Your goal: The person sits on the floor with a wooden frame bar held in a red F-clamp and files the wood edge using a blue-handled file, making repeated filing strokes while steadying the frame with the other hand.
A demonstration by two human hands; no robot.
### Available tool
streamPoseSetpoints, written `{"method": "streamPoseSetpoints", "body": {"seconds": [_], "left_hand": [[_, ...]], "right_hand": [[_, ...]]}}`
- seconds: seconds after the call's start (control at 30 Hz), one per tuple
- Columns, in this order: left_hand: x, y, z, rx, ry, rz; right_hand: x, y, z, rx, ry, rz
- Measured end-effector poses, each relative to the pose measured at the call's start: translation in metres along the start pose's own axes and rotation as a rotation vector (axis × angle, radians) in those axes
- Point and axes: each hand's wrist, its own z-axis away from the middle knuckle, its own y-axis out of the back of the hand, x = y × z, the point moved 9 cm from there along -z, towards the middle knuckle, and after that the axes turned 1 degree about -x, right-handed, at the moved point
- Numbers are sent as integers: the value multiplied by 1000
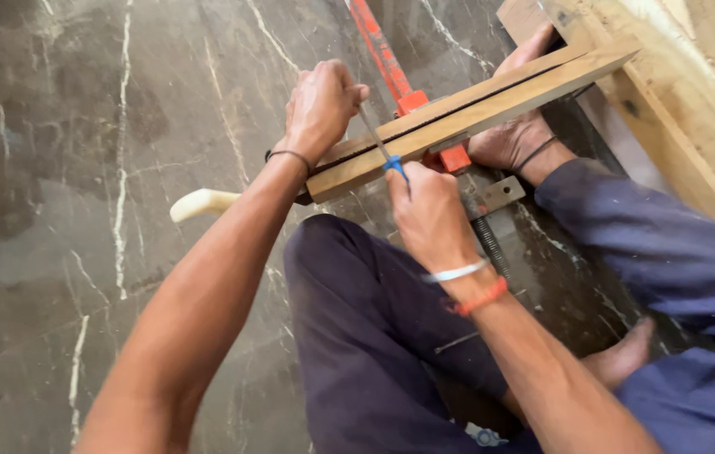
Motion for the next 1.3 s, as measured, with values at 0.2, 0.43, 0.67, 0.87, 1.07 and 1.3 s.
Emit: {"method": "streamPoseSetpoints", "body": {"seconds": [0.2,0.43,0.67,0.87,1.07,1.3], "left_hand": [[11,-5,11,-10,4,124],[7,1,23,11,8,64],[7,-12,43,-12,-48,-55],[3,-9,27,85,-148,-96],[-7,-4,11,-10,-14,0],[2,-23,45,4,-63,-125]], "right_hand": [[1,23,19,-1,-66,-43],[-1,2,18,-26,-35,-36],[10,0,45,-70,-86,-25],[-11,3,20,22,93,24],[3,-15,3,-33,-3,-14],[9,1,47,-52,-92,25]]}}
